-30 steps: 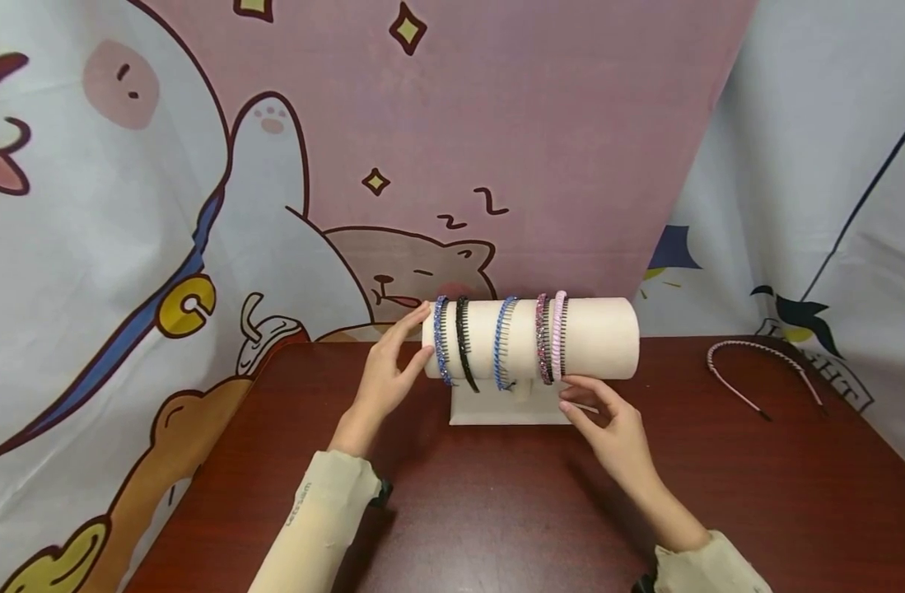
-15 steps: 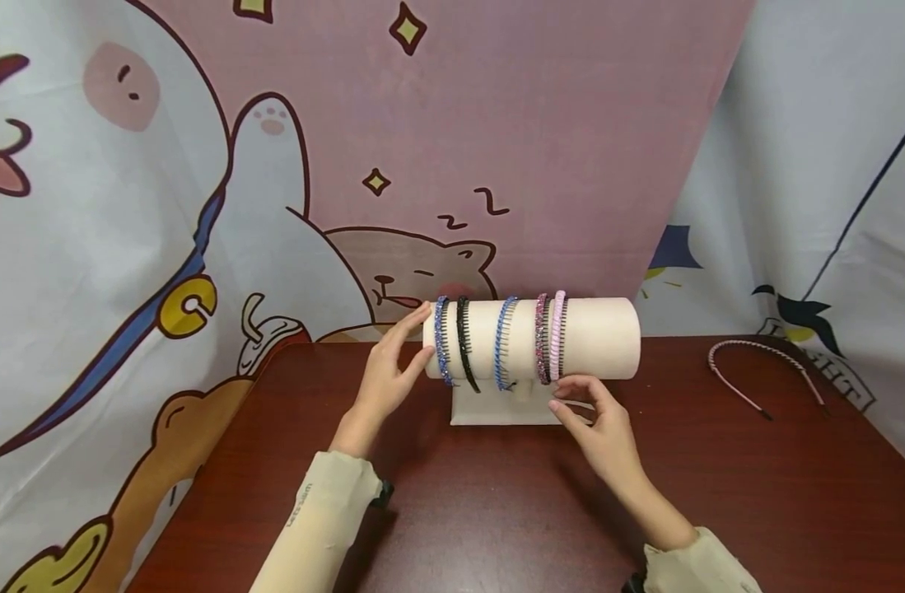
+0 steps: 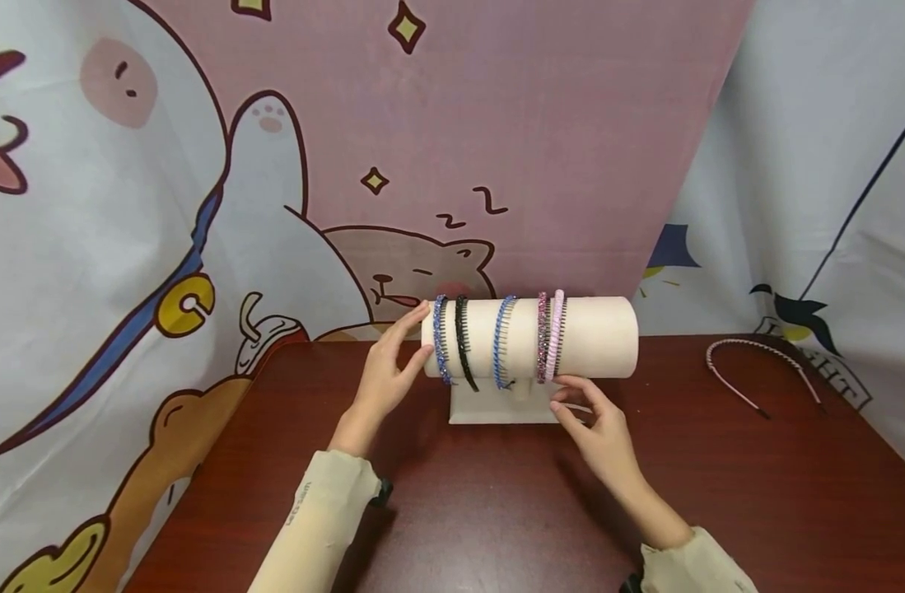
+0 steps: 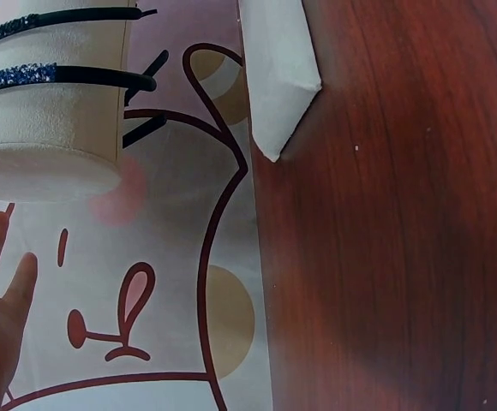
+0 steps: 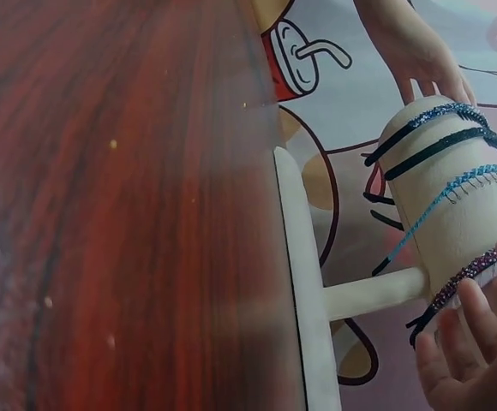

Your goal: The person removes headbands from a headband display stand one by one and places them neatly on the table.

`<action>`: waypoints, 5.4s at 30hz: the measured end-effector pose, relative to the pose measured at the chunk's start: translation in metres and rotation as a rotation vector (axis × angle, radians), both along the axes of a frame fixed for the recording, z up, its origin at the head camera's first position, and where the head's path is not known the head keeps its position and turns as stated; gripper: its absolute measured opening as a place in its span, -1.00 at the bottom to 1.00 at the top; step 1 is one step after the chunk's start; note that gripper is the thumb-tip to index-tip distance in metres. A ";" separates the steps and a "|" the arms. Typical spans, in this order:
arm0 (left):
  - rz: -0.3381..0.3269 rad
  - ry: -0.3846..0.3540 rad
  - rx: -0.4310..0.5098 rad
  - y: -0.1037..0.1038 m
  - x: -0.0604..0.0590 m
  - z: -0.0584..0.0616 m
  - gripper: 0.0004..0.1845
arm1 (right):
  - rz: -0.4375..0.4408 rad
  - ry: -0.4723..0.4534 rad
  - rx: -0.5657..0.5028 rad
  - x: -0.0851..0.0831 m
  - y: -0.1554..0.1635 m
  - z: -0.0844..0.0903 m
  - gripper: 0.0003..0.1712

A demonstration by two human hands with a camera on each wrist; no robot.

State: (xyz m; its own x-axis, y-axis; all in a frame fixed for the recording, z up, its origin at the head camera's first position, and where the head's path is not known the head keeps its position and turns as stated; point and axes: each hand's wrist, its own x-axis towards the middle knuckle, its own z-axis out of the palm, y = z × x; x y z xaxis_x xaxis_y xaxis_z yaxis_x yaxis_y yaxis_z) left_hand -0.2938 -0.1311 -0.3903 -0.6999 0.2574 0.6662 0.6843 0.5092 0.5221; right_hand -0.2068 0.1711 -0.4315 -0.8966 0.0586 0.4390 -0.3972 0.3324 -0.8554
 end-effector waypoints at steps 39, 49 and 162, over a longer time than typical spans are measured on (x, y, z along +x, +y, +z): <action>-0.005 -0.010 0.003 -0.001 0.000 0.000 -0.42 | -0.168 0.014 -0.066 -0.007 -0.002 0.006 -0.81; 0.000 0.001 0.000 -0.001 -0.001 -0.001 -0.42 | -0.196 0.000 -0.091 -0.006 0.001 0.005 -0.78; -0.009 0.006 0.016 0.000 -0.002 -0.002 -0.41 | -0.342 0.141 -0.489 -0.016 0.116 0.023 -0.72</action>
